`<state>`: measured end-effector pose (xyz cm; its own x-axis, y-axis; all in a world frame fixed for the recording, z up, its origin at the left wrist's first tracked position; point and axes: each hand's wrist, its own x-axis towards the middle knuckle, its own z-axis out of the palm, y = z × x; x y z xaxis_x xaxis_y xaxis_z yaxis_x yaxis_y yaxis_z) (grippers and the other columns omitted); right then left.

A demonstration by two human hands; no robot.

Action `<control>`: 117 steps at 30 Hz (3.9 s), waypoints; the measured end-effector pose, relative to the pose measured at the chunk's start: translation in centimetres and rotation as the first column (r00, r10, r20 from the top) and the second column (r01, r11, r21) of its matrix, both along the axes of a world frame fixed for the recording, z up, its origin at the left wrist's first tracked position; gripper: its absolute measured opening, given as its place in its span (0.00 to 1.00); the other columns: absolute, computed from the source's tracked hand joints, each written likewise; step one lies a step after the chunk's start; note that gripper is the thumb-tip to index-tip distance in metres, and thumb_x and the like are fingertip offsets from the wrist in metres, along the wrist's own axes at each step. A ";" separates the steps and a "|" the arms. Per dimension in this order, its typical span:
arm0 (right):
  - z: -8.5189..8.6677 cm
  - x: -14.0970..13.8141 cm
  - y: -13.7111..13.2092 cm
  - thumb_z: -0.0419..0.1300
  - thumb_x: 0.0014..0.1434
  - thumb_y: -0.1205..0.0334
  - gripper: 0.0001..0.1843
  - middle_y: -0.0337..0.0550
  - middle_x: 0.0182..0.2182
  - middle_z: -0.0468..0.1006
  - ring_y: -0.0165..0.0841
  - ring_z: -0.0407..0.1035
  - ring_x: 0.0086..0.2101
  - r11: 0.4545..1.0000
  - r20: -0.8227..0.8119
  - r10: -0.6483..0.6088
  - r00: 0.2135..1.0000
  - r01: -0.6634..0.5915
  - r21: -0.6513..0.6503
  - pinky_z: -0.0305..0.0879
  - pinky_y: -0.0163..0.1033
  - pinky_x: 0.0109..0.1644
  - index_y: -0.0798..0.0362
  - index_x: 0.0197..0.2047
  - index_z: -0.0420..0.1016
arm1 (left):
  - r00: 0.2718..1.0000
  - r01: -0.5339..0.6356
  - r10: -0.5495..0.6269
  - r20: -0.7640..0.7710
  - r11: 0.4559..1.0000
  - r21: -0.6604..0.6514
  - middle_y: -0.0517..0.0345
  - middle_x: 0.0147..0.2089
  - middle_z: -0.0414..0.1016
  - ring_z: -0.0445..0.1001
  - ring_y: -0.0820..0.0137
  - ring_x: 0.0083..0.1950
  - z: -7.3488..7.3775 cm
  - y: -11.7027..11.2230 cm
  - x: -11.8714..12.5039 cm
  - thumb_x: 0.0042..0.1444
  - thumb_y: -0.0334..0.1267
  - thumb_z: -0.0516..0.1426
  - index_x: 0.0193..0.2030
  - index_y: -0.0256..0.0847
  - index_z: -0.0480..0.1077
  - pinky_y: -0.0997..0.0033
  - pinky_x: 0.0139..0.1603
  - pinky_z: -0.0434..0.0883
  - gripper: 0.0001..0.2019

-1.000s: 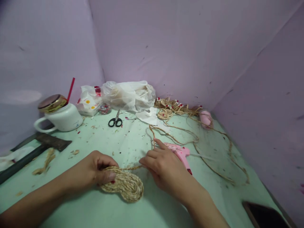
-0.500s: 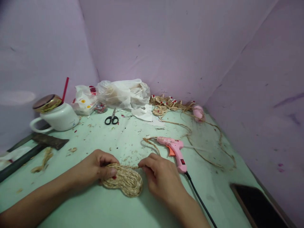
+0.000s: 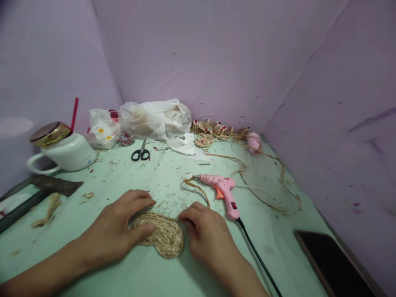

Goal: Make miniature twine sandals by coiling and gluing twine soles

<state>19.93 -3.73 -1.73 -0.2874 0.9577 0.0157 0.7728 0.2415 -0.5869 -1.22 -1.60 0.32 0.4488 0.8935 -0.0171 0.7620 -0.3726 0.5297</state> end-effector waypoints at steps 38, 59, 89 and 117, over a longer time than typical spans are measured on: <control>-0.2 0.7 -0.3 0.57 0.46 0.71 0.07 0.42 0.25 0.75 0.40 0.68 0.29 0.990 0.435 0.000 0.900 -0.061 0.128 0.55 0.51 0.45 0.50 0.27 0.72 | 0.964 0.246 -0.247 -0.099 0.969 -0.019 0.54 0.37 0.66 0.60 0.61 0.41 -0.7 0.6 2.2 0.33 0.28 0.53 0.32 0.40 0.67 0.56 0.47 0.58 0.14; -1.5 0.6 -2.4 0.56 0.42 0.73 0.12 0.40 0.27 0.75 0.35 0.66 0.29 0.982 0.066 -0.183 0.981 0.181 0.046 0.54 0.38 0.34 0.48 0.30 0.73 | 0.974 0.228 -0.217 -0.072 0.939 0.258 0.58 0.32 0.69 0.64 0.64 0.37 -1.8 0.5 1.8 0.35 0.30 0.54 0.30 0.41 0.69 0.56 0.48 0.59 0.11; -4.6 -1.2 -4.8 0.55 0.49 0.71 0.08 0.37 0.19 0.69 0.31 0.59 0.22 0.765 -0.173 -0.340 0.924 0.379 0.520 0.49 0.40 0.33 0.50 0.22 0.69 | 0.907 0.407 -0.323 -0.271 0.836 0.368 0.58 0.36 0.71 0.66 0.62 0.39 -2.2 1.0 1.2 0.40 0.31 0.56 0.39 0.42 0.67 0.58 0.42 0.62 0.16; -4.7 -2.1 -6.3 0.54 0.58 0.64 0.07 0.37 0.20 0.70 0.31 0.62 0.22 0.812 -0.019 -0.272 0.962 0.240 0.532 0.52 0.39 0.35 0.52 0.30 0.72 | 0.969 0.245 -0.238 -0.057 0.951 0.190 0.56 0.33 0.71 0.67 0.63 0.37 -1.1 0.0 2.2 0.38 0.29 0.54 0.27 0.42 0.67 0.49 0.54 0.56 0.07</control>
